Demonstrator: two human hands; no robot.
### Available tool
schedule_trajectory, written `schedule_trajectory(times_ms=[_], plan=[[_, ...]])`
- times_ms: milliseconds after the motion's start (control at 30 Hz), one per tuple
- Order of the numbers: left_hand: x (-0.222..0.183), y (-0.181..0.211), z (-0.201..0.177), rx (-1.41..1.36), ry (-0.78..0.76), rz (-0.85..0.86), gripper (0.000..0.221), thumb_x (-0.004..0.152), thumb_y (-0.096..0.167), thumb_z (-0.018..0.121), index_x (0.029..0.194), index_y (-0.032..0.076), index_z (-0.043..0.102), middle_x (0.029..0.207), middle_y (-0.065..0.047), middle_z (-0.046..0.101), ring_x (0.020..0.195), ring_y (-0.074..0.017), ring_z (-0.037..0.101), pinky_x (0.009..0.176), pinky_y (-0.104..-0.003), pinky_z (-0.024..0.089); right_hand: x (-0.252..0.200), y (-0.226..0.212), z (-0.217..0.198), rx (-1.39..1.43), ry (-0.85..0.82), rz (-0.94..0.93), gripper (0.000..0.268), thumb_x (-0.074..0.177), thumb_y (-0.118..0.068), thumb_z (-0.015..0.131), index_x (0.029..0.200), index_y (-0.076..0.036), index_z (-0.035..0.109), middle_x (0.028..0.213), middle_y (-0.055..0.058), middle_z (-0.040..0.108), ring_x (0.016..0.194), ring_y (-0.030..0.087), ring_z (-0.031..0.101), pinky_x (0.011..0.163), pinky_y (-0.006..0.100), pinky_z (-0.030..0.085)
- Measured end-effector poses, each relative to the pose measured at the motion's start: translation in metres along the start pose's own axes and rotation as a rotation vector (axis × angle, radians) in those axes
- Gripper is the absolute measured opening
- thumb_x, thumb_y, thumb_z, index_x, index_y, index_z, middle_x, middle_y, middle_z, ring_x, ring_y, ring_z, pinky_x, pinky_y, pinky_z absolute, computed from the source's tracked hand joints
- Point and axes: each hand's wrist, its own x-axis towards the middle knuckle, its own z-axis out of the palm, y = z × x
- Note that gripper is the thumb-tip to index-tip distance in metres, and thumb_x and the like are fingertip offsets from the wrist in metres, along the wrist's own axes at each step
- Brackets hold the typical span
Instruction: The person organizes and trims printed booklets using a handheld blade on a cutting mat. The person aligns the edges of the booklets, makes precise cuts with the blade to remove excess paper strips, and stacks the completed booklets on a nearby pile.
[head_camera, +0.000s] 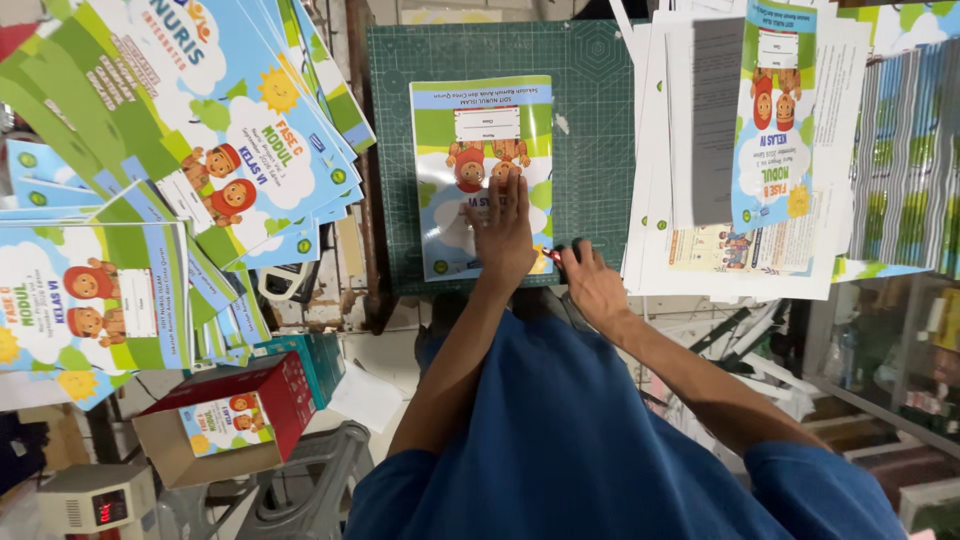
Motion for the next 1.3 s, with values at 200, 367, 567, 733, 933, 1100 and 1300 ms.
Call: schedule_trajectory(times_ms=[200,367,567,733,933,1100,1300], plan=[[0.001,0.004,-0.002,-0.154,-0.131,-0.068,0.091,0.082,0.024,0.065,0.160,0.004,0.024,0.171,-0.008,0.016,0.158,-0.0334,0.016,0.117,-0.078,0.019,0.033,0.001,-0.005,-0.039,-0.001,-0.006,0.015,0.100,-0.013,0.052,0.113,-0.007,0.053,0.110,0.019,0.054,0.099,0.038,0.066,0.068,0.046,0.061],[-0.004,0.006,0.004,-0.121,0.029,-0.046,0.072,0.091,0.016,0.055,0.159,0.001,0.034,0.171,-0.009,0.018,0.158,-0.0345,0.016,0.115,-0.079,0.019,0.071,0.006,-0.010,-0.076,0.045,0.009,0.018,0.098,-0.012,0.053,0.116,-0.007,0.053,0.111,0.019,0.054,0.098,0.037,0.068,0.070,0.047,0.061],[0.000,0.005,0.004,-0.111,-0.038,-0.037,0.072,0.090,0.012,0.052,0.159,0.000,0.032,0.171,-0.011,0.016,0.158,-0.0350,0.012,0.115,-0.079,0.017,0.149,0.027,-0.023,-0.035,0.116,0.089,0.017,0.105,-0.013,0.051,0.119,-0.004,0.049,0.115,0.023,0.055,0.092,0.040,0.069,0.067,0.047,0.061],[0.000,0.004,0.001,-0.097,-0.056,-0.026,0.076,0.092,0.013,0.053,0.161,0.000,0.026,0.174,-0.011,0.011,0.160,-0.0368,0.008,0.115,-0.081,0.015,0.186,0.036,-0.033,-0.011,0.185,0.057,0.018,0.109,-0.021,0.051,0.116,-0.005,0.049,0.115,0.021,0.056,0.093,0.041,0.069,0.070,0.047,0.061],[0.004,0.006,0.011,-0.070,-0.064,-0.043,0.078,0.091,0.016,0.056,0.160,0.000,0.026,0.172,-0.011,0.011,0.158,-0.0371,0.009,0.112,-0.082,0.017,0.108,0.021,-0.025,0.019,0.051,0.024,0.025,0.109,-0.027,0.051,0.119,-0.004,0.052,0.118,0.023,0.053,0.106,0.043,0.062,0.071,0.049,0.061],[0.002,0.008,0.014,-0.023,0.002,-0.012,0.073,0.095,0.019,0.058,0.159,-0.002,0.029,0.172,-0.015,0.013,0.158,-0.0403,0.011,0.108,-0.084,0.024,0.150,0.030,-0.034,-0.066,0.070,0.022,0.023,0.103,-0.017,0.053,0.121,-0.003,0.052,0.125,0.025,0.050,0.117,0.044,0.056,0.071,0.048,0.063],[0.007,0.012,0.015,-0.014,-0.061,-0.054,0.071,0.092,0.019,0.059,0.156,0.001,0.035,0.167,-0.014,0.025,0.156,-0.0377,0.017,0.106,-0.082,0.028,0.239,0.042,-0.046,-0.168,0.125,-0.032,0.028,0.097,-0.010,0.059,0.123,-0.002,0.052,0.129,0.025,0.050,0.116,0.042,0.056,0.074,0.043,0.064]])
